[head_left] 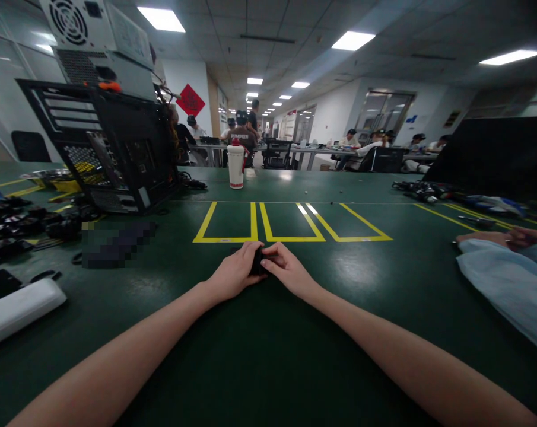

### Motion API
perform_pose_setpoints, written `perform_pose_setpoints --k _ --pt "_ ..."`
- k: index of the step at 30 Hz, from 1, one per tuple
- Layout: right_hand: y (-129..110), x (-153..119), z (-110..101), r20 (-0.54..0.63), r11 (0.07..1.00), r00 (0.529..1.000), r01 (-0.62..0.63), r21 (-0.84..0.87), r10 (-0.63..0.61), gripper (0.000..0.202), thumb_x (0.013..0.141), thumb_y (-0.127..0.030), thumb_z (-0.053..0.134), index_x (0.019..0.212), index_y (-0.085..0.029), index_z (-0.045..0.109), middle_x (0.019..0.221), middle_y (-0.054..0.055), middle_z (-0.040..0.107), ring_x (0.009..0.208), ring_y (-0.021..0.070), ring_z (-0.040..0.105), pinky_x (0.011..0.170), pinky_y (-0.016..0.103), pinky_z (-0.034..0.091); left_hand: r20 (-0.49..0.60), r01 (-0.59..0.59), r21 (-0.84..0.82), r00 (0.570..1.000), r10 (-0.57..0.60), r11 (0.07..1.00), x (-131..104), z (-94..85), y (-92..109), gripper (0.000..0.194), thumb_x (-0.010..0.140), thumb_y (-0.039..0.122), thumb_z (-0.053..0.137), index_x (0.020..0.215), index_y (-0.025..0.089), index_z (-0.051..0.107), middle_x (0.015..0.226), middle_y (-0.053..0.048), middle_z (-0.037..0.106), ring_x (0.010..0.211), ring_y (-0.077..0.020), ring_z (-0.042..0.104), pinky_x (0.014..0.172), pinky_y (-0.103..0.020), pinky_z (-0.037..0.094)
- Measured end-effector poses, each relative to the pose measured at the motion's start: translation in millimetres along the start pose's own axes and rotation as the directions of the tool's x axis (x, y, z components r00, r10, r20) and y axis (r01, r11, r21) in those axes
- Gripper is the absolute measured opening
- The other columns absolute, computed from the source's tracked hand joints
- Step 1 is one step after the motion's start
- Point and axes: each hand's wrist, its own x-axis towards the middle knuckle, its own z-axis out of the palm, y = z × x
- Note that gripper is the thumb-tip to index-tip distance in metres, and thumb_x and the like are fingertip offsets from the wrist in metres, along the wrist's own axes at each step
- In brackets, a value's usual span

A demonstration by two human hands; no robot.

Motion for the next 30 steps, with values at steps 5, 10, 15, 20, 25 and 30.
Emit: perform_pose_setpoints --k 5,10,15,20,25,30 --pt "-1.4 0.5 -2.5 0.018 0.999 0.999 -0.042 -0.028 0.042 0.027 0.077 -0.026 0.052 0.102 -0.022 0.046 0.103 0.004 0.050 0.099 0.0172 0.050 0.088 0.037 0.042 0.004 -0.001 -0.003 1.000 0.001 1.000 -1.3 0.1 -0.9 0.055 0.072 0.028 0.059 0.116 0.022 0.027 0.115 -0.008 0.042 0.099 -0.0235 0.051 0.080 -0.040 0.045" --pt "-1.4 1.1 -3.1 0.073 0.999 0.997 0.004 0.042 -0.007 0.025 0.073 -0.025 0.058 0.095 -0.021 0.047 0.097 0.001 0.051 0.094 0.0158 0.053 0.084 0.035 0.044 0.002 -0.006 0.002 1.000 0.006 1.000 -1.2 1.4 -2.8 0.055 0.072 0.027 0.058 0.117 0.022 0.026 0.115 -0.008 0.042 0.099 -0.0238 0.051 0.080 -0.041 0.045" --pt "1.1 2.8 -0.8 0.015 0.998 1.000 0.006 0.063 -0.007 0.016 0.077 -0.028 0.052 0.091 -0.021 0.048 0.090 0.001 0.052 0.084 0.0150 0.056 0.072 0.032 0.049 -0.015 -0.033 0.012 0.999 0.034 0.999 -0.2 2.2 -2.6 0.056 0.072 0.028 0.059 0.117 0.021 0.026 0.114 -0.008 0.043 0.101 -0.0241 0.050 0.082 -0.041 0.044" --pt "0.7 3.7 -2.4 -0.023 0.999 0.999 -0.043 0.002 0.043 0.022 0.077 -0.027 0.052 0.097 -0.020 0.048 0.099 0.003 0.052 0.093 0.0174 0.054 0.081 0.036 0.046 -0.007 -0.029 0.012 1.000 0.029 1.000 -0.4 1.3 -1.7 0.056 0.072 0.028 0.060 0.116 0.020 0.026 0.113 -0.008 0.043 0.099 -0.0233 0.050 0.082 -0.039 0.045" --pt "-0.6 0.8 -3.4 0.053 1.000 0.999 -0.012 0.027 0.010 0.026 0.072 -0.023 0.058 0.094 -0.022 0.047 0.099 0.001 0.052 0.096 0.0172 0.054 0.086 0.037 0.045 0.005 -0.023 0.004 1.000 0.023 1.000 -1.8 1.1 -2.6 0.056 0.072 0.025 0.059 0.117 0.021 0.026 0.115 -0.008 0.042 0.101 -0.0231 0.050 0.083 -0.039 0.044" --pt "-3.9 -2.0 0.0 0.013 1.000 1.000 0.007 0.005 -0.007 0.015 0.076 -0.026 0.054 0.089 -0.021 0.049 0.094 0.001 0.051 0.092 0.0166 0.055 0.078 0.034 0.049 0.016 -0.006 -0.009 1.000 0.006 1.000 -2.6 1.3 -4.4 0.059 0.072 0.026 0.059 0.119 0.023 0.024 0.119 -0.008 0.040 0.104 -0.0232 0.049 0.083 -0.040 0.044"
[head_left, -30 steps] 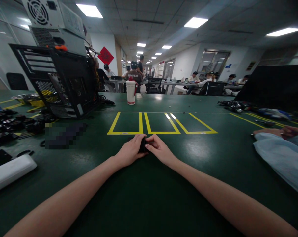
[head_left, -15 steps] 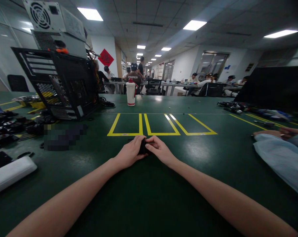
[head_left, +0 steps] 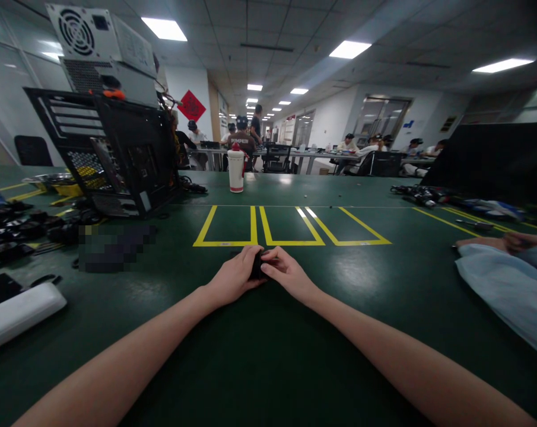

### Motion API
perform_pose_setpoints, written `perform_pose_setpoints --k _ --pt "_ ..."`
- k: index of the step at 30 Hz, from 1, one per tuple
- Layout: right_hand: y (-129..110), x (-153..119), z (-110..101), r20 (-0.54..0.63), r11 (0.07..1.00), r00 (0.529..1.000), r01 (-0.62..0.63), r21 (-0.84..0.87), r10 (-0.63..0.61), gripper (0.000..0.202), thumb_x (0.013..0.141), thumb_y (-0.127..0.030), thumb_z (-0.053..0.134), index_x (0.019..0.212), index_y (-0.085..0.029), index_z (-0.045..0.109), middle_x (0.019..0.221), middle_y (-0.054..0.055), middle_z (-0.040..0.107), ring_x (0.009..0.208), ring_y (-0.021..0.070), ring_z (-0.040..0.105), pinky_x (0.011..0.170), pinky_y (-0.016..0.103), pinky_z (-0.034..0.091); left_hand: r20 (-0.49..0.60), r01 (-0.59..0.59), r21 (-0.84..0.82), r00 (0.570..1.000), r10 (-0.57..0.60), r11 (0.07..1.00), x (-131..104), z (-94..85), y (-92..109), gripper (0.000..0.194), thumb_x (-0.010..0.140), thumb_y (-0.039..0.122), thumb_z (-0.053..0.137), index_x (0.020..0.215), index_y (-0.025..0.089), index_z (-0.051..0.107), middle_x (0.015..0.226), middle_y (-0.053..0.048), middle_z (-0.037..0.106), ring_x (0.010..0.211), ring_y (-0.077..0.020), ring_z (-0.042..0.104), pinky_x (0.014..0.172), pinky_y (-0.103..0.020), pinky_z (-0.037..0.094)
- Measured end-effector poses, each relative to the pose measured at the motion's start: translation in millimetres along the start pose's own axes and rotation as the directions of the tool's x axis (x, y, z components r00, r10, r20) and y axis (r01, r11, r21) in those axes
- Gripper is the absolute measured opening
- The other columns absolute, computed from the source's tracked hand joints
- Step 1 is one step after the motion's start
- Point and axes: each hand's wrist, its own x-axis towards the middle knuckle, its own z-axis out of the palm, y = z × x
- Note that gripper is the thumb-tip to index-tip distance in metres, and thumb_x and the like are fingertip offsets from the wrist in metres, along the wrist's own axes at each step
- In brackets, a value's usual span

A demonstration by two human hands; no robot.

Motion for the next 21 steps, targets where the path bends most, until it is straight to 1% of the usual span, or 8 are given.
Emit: perform_pose_setpoints --k 2,4,6,8,11,14,19,21 --pt "-0.8 0.8 1.0 -0.025 1.000 1.000 -0.012 -0.011 0.011 0.013 0.077 -0.026 0.052 0.089 -0.021 0.049 0.095 0.001 0.051 0.092 0.0166 0.054 0.078 0.034 0.049 0.000 0.002 0.001 1.000 -0.002 1.000 0.4 -0.2 0.3 0.059 0.072 0.026 0.059 0.119 0.023 0.024 0.119 -0.007 0.040 0.104 -0.0230 0.049 0.084 -0.040 0.044" --pt "-0.9 2.1 0.9 -0.046 0.999 0.998 -0.035 -0.019 0.034 0.018 0.076 -0.025 0.052 0.094 -0.022 0.048 0.098 0.002 0.051 0.095 0.0170 0.053 0.080 0.035 0.048 0.001 0.007 0.005 1.000 -0.007 1.000 0.8 -0.4 0.9 0.058 0.073 0.027 0.059 0.119 0.023 0.025 0.118 -0.007 0.041 0.102 -0.0227 0.049 0.083 -0.039 0.044" --pt "-0.6 3.3 0.2 -0.046 0.997 0.996 -0.072 -0.019 0.071 0.025 0.076 -0.025 0.052 0.099 -0.022 0.046 0.103 0.003 0.050 0.097 0.0178 0.052 0.081 0.037 0.047 0.004 0.012 0.007 1.000 -0.012 1.000 1.0 -0.3 1.5 0.057 0.073 0.027 0.059 0.118 0.022 0.025 0.117 -0.007 0.042 0.101 -0.0224 0.050 0.082 -0.039 0.044" --pt "-0.8 3.7 -0.4 -0.030 0.995 0.995 -0.096 -0.022 0.095 0.025 0.076 -0.026 0.053 0.099 -0.021 0.045 0.102 0.004 0.050 0.096 0.0184 0.053 0.081 0.038 0.047 0.002 0.015 0.010 1.000 -0.015 1.000 1.1 0.3 1.5 0.057 0.072 0.027 0.059 0.118 0.023 0.025 0.117 -0.007 0.042 0.101 -0.0227 0.050 0.081 -0.039 0.045" --pt "-2.8 2.1 0.6 0.007 0.997 0.998 -0.066 -0.028 0.067 0.021 0.075 -0.025 0.054 0.093 -0.020 0.045 0.095 0.002 0.052 0.094 0.0179 0.053 0.082 0.037 0.046 -0.005 0.015 0.019 1.000 -0.015 1.000 1.0 1.0 1.3 0.057 0.071 0.026 0.060 0.117 0.022 0.027 0.116 -0.008 0.041 0.100 -0.0234 0.050 0.080 -0.040 0.045" --pt "-4.9 -0.8 2.9 0.024 0.999 0.999 -0.028 -0.028 0.029 0.022 0.074 -0.024 0.055 0.092 -0.022 0.043 0.095 0.001 0.051 0.094 0.0170 0.053 0.081 0.035 0.046 -0.006 0.009 0.019 1.000 -0.009 1.000 0.6 0.3 1.7 0.056 0.071 0.025 0.060 0.117 0.022 0.026 0.116 -0.008 0.041 0.099 -0.0231 0.051 0.079 -0.040 0.045" --pt "0.3 0.5 3.5 -0.021 0.999 1.000 -0.013 -0.031 0.012 0.016 0.078 -0.031 0.050 0.091 -0.023 0.046 0.092 0.001 0.051 0.089 0.0162 0.055 0.072 0.032 0.049 -0.007 0.003 0.013 1.000 -0.003 1.000 0.7 -0.6 2.5 0.056 0.072 0.028 0.059 0.118 0.022 0.026 0.116 -0.008 0.041 0.101 -0.0232 0.050 0.081 -0.040 0.045" --pt "3.6 2.7 2.6 -0.042 0.999 0.999 -0.016 -0.036 0.015 0.016 0.078 -0.031 0.049 0.091 -0.022 0.047 0.094 0.001 0.051 0.088 0.0162 0.055 0.072 0.032 0.049 -0.007 0.008 0.011 1.000 -0.008 1.000 1.4 -0.3 2.6 0.057 0.072 0.029 0.059 0.118 0.022 0.026 0.116 -0.008 0.042 0.101 -0.0233 0.050 0.081 -0.040 0.045"
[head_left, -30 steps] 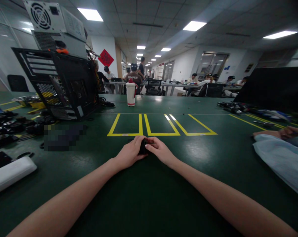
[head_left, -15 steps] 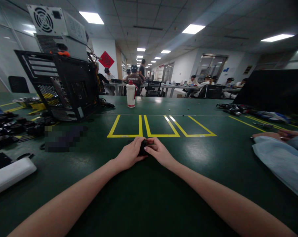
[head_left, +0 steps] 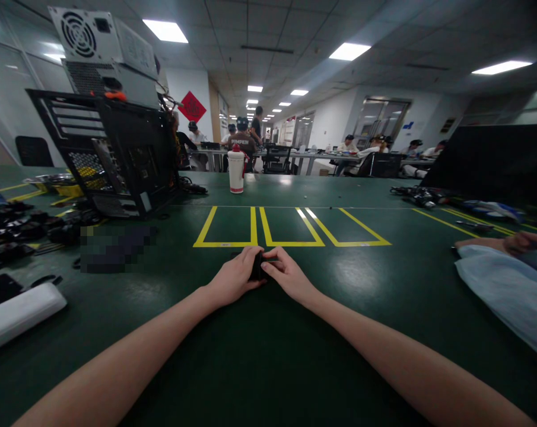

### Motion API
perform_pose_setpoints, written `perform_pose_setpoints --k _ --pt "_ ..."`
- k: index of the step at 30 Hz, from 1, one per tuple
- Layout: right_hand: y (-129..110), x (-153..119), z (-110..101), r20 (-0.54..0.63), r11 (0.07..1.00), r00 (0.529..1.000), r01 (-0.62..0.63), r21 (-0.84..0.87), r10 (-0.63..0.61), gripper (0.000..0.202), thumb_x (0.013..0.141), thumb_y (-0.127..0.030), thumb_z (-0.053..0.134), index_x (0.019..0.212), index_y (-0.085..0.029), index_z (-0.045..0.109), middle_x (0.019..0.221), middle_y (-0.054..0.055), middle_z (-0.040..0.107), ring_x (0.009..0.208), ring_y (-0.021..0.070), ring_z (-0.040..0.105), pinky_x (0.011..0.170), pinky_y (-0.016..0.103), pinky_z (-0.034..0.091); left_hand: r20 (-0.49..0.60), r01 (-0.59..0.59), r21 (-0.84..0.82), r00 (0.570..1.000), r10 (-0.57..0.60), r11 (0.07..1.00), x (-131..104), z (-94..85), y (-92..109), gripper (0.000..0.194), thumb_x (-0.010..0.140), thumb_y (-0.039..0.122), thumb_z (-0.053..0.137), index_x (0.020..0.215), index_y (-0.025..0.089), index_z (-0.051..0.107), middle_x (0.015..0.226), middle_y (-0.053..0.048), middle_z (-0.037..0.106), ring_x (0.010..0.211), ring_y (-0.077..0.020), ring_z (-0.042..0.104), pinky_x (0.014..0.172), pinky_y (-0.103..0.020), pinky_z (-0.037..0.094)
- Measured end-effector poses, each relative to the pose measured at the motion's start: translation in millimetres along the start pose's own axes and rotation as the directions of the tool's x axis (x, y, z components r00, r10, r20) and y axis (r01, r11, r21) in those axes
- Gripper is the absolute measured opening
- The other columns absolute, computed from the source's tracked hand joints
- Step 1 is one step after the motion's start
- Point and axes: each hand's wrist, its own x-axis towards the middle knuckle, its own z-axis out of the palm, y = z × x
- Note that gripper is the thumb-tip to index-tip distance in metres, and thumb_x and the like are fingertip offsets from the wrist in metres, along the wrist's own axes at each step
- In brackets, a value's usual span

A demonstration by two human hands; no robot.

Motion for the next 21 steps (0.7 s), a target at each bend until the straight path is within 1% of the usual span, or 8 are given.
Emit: perform_pose_setpoints --k 3,5,9,11,15,17,21 --pt "1.5 1.9 -1.4 -0.021 0.999 0.999 -0.037 -0.014 0.037 0.023 0.077 -0.029 0.050 0.098 -0.021 0.046 0.100 0.003 0.051 0.093 0.0171 0.053 0.078 0.035 0.047 0.004 0.007 -0.006 1.000 -0.007 1.000 0.7 -0.1 0.5 0.055 0.073 0.030 0.059 0.117 0.022 0.027 0.116 -0.008 0.042 0.101 -0.0235 0.050 0.081 -0.040 0.045" --pt "-0.4 1.1 -2.0 -0.008 0.998 0.998 -0.056 -0.028 0.056 0.025 0.078 -0.028 0.049 0.101 -0.021 0.045 0.103 0.004 0.050 0.096 0.0176 0.052 0.081 0.037 0.046 0.007 0.006 -0.012 1.000 -0.005 1.000 0.6 -0.7 0.9 0.054 0.073 0.030 0.058 0.117 0.023 0.027 0.116 -0.008 0.042 0.101 -0.0237 0.050 0.081 -0.041 0.044" --pt "-5.8 -4.2 -0.7 0.048 1.000 0.999 0.005 -0.024 -0.004 0.022 0.076 -0.023 0.052 0.097 -0.022 0.045 0.104 0.003 0.048 0.103 0.0173 0.048 0.088 0.036 0.043 0.013 0.004 -0.012 1.000 -0.004 1.000 -0.6 -1.7 0.2 0.055 0.073 0.026 0.058 0.117 0.023 0.026 0.117 -0.007 0.042 0.100 -0.0232 0.051 0.081 -0.040 0.045" --pt "-6.6 -6.6 0.8 0.049 0.999 0.998 0.035 -0.010 -0.035 0.023 0.075 -0.021 0.054 0.096 -0.023 0.045 0.103 0.002 0.048 0.104 0.0167 0.048 0.090 0.036 0.041 0.014 0.011 -0.003 1.000 -0.011 1.000 -0.9 -1.4 -0.6 0.058 0.072 0.024 0.059 0.118 0.023 0.025 0.118 -0.008 0.041 0.100 -0.0235 0.051 0.080 -0.040 0.045" --pt "-3.7 -6.6 2.4 0.005 0.999 0.999 0.045 -0.017 -0.045 0.015 0.077 -0.026 0.051 0.091 -0.022 0.047 0.098 0.002 0.048 0.097 0.0164 0.050 0.084 0.035 0.045 0.012 0.001 -0.005 1.000 -0.001 1.000 -0.3 -0.6 -0.4 0.058 0.072 0.025 0.059 0.119 0.022 0.024 0.118 -0.008 0.041 0.102 -0.0234 0.050 0.082 -0.039 0.044" --pt "-2.1 -4.6 2.3 -0.007 0.998 0.999 0.052 -0.021 -0.052 0.011 0.078 -0.025 0.049 0.089 -0.022 0.047 0.096 0.002 0.049 0.097 0.0164 0.050 0.082 0.034 0.045 0.003 -0.010 -0.002 1.000 0.010 1.000 0.4 -0.7 0.7 0.057 0.072 0.026 0.059 0.118 0.020 0.026 0.116 -0.008 0.041 0.101 -0.0230 0.049 0.083 -0.038 0.044" --pt "-3.1 -2.1 2.1 -0.013 0.998 0.998 0.065 -0.025 -0.065 0.022 0.077 -0.020 0.050 0.098 -0.023 0.045 0.104 0.002 0.048 0.102 0.0161 0.048 0.091 0.035 0.040 -0.006 -0.023 0.010 1.000 0.023 1.000 1.3 -0.8 1.6 0.058 0.071 0.025 0.061 0.117 0.019 0.026 0.114 -0.008 0.043 0.101 -0.0228 0.049 0.083 -0.037 0.043"
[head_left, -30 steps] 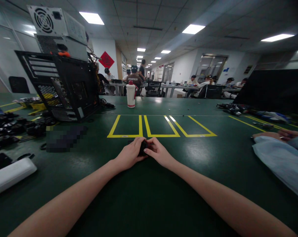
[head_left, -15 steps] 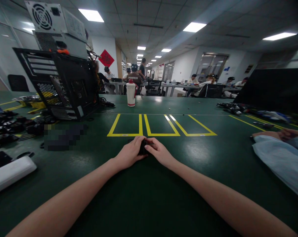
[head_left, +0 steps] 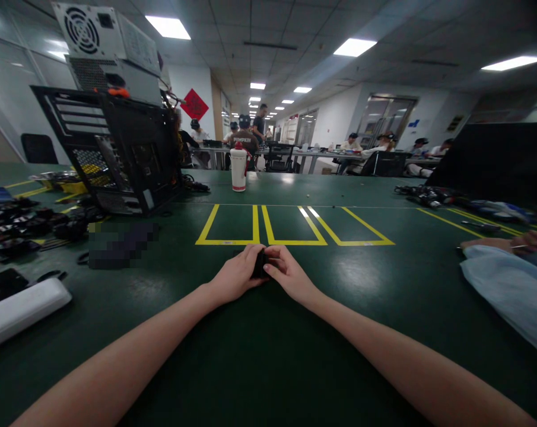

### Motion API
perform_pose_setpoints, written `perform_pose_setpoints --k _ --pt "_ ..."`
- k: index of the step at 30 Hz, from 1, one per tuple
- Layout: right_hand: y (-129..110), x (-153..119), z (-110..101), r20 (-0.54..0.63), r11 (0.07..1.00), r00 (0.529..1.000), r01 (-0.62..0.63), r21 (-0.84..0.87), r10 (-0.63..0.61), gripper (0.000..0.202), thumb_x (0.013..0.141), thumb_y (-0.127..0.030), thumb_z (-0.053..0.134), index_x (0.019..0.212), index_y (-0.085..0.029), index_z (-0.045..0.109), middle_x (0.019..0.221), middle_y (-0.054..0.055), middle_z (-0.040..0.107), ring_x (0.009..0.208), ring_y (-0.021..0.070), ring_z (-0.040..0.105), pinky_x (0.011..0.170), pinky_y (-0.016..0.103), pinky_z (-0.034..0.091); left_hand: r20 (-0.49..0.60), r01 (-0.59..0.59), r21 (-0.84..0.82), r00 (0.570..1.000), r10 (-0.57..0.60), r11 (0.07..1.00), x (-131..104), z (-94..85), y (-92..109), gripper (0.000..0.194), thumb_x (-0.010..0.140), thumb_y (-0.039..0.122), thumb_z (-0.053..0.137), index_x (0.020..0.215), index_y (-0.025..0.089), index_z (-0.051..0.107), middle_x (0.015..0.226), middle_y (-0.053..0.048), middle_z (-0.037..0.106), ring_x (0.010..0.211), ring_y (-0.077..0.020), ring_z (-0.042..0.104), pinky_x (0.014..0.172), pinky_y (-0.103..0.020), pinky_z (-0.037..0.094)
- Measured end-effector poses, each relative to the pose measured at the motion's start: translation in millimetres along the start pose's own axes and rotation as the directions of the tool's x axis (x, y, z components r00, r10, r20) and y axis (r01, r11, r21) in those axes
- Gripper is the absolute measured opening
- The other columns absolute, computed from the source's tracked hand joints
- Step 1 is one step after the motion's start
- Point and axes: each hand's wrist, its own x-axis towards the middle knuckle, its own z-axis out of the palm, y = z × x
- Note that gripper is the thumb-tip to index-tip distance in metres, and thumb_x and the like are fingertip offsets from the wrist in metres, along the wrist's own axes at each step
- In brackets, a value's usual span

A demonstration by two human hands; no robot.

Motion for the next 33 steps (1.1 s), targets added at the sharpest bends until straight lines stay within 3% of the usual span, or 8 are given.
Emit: perform_pose_setpoints --k 6,15,23,29,33 --pt "-2.4 -1.7 -0.3 0.014 0.996 0.996 -0.092 0.022 0.091 0.030 0.076 -0.022 0.051 0.105 -0.020 0.044 0.111 0.006 0.048 0.108 0.0184 0.046 0.094 0.039 0.037 0.004 0.014 -0.015 1.000 -0.014 1.000 -0.7 1.2 -2.7 0.058 0.071 0.026 0.060 0.118 0.021 0.026 0.115 -0.007 0.042 0.100 -0.0223 0.049 0.082 -0.038 0.044" --pt "-0.7 -1.6 0.3 -0.037 1.000 0.999 -0.019 0.018 0.019 0.013 0.078 -0.026 0.050 0.090 -0.021 0.047 0.096 0.002 0.051 0.098 0.0159 0.051 0.087 0.034 0.043 0.007 0.002 -0.011 1.000 -0.002 1.000 -0.1 -2.0 1.1 0.057 0.072 0.028 0.059 0.118 0.021 0.025 0.114 -0.008 0.042 0.101 -0.0237 0.049 0.082 -0.039 0.044" --pt "-1.6 -1.0 -0.9 -0.032 0.994 0.994 -0.105 0.001 0.105 0.029 0.076 -0.026 0.051 0.104 -0.021 0.046 0.108 0.005 0.049 0.104 0.0176 0.049 0.092 0.038 0.039 -0.008 0.002 -0.009 1.000 -0.002 1.000 -0.9 0.6 -1.8 0.059 0.071 0.027 0.061 0.117 0.021 0.026 0.114 -0.007 0.043 0.100 -0.0231 0.050 0.081 -0.038 0.045" --pt "0.8 0.0 0.5 0.024 0.999 0.999 -0.039 0.028 0.038 0.023 0.074 -0.022 0.053 0.096 -0.022 0.047 0.099 0.002 0.051 0.099 0.0165 0.050 0.088 0.035 0.042 -0.005 -0.005 -0.011 1.000 0.005 1.000 -1.4 -0.3 -1.2 0.057 0.072 0.025 0.059 0.118 0.021 0.025 0.114 -0.007 0.042 0.099 -0.0230 0.050 0.081 -0.039 0.044" --pt "0.6 1.3 -0.5 0.007 0.999 0.999 -0.035 0.037 0.035 0.016 0.077 -0.027 0.051 0.092 -0.022 0.048 0.096 0.001 0.052 0.096 0.0162 0.051 0.084 0.033 0.044 -0.009 -0.016 -0.030 1.000 0.016 0.999 -1.4 0.3 -1.7 0.056 0.073 0.028 0.059 0.117 0.022 0.025 0.114 -0.007 0.042 0.101 -0.0234 0.049 0.081 -0.040 0.044"
